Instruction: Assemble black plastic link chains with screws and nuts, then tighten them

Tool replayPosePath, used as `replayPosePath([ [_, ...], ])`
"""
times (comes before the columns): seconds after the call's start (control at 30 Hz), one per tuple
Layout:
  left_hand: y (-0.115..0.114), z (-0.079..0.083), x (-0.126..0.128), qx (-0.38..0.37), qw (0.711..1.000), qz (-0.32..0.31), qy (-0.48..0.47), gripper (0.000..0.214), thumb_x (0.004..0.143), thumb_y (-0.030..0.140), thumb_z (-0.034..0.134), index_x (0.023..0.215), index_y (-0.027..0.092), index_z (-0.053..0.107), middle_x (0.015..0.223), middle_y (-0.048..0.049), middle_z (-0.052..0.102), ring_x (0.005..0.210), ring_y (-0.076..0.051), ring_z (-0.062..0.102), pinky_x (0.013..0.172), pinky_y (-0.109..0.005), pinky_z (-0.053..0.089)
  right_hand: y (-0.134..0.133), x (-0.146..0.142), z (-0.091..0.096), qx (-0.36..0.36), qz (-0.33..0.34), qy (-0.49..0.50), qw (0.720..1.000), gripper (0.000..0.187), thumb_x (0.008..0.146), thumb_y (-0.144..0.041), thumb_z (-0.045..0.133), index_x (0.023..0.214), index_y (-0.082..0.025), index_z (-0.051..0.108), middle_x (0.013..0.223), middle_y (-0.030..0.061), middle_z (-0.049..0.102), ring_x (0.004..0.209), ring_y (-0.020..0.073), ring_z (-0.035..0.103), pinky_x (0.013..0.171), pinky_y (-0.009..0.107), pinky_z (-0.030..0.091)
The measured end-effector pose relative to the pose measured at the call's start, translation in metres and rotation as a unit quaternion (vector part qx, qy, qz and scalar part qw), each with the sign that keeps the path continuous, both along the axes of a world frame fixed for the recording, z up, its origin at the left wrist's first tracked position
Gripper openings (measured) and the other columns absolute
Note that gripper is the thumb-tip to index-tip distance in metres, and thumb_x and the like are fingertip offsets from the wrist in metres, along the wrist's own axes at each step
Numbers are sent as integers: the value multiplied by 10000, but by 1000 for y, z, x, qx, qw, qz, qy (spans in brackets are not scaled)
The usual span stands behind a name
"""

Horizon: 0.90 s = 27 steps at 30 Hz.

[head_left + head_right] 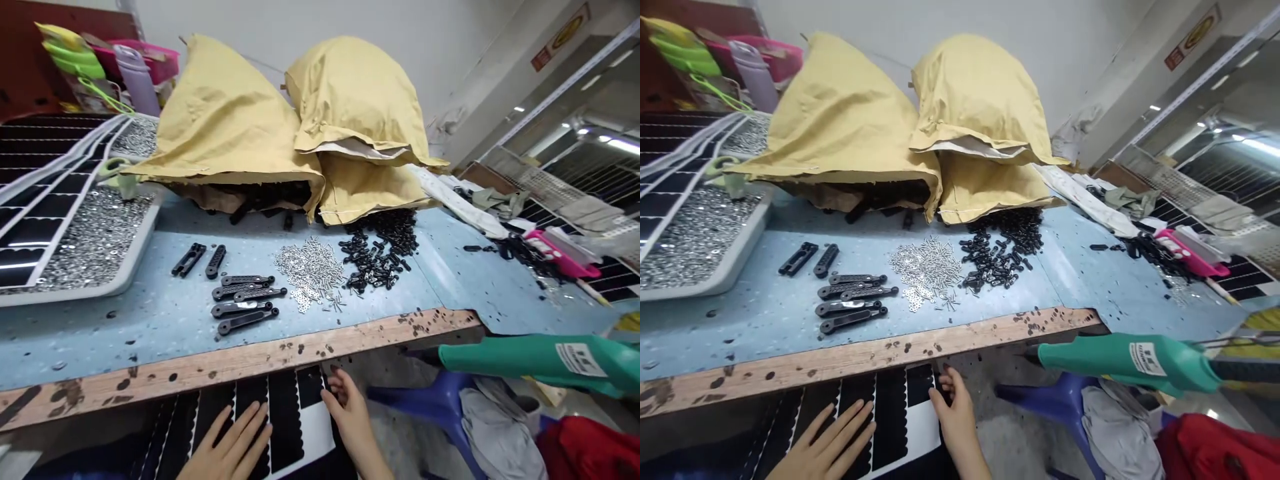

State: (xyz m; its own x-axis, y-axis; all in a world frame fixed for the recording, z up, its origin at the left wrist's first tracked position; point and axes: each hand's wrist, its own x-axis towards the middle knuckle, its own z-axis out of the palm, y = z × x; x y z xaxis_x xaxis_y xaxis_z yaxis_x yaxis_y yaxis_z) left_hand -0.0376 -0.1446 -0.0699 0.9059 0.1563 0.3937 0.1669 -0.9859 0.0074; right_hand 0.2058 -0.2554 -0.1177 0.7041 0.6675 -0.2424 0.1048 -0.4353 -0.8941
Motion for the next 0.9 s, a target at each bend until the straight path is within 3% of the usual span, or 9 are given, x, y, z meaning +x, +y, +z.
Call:
replayPosePath([
  [0.17,0,6,11,-7,998,-52,-29,424,892,119,428,1291,212,540,1204,-5,658,1124,-154,582,994,-260,403,2,19,17,23,26,-13,999,378,702,-429,608,949,-144,626,741,69,656,676,221,638,643,338,536],
  [0.3,-25,7,45,9,997,-54,-46,308,957,131,404,1178,178,613,1125,-11,695,1067,-155,615,981,-266,425,-10,38,21,14,-2,-94,995,388,735,-430,613,1009,-156,625,1043,148,620,966,289,609,835,406,496],
  [0.43,-51,-17,75,0,996,-28,-86,226,953,133,448,988,163,669,955,-10,739,977,-174,657,950,-306,448,-11,27,10,-42,85,-158,983,410,835,-461,519,1115,-179,618,1178,147,604,1107,288,580,924,391,465],
  [0.6,-54,-42,77,-17,990,-10,-137,216,951,120,455,934,164,665,912,12,742,921,-139,667,954,-282,437,13,8,6,-112,160,-181,964,430,855,-482,476,1074,-156,651,989,156,690,997,307,644,842,378,486],
  [0.73,-40,-30,65,-43,995,-7,-88,240,986,266,431,954,181,654,902,-3,742,862,-142,679,824,-243,499,35,11,9,-140,181,-191,955,374,809,-477,539,912,-161,710,738,136,717,768,318,694,657,350,493],
  [0.8,-33,-19,65,-75,997,-9,-35,270,986,303,411,1086,165,621,1022,-39,724,935,-165,668,810,-248,519,46,12,8,-132,185,-202,953,345,831,-459,519,897,-185,718,751,128,726,750,308,698,638,343,488],
  [0.9,-24,-8,73,-133,989,55,28,372,951,273,430,1285,124,495,1226,-109,633,1067,-234,621,872,-340,526,59,8,6,-106,191,-237,946,245,850,-308,498,909,-222,720,840,111,739,813,279,697,720,336,489],
])
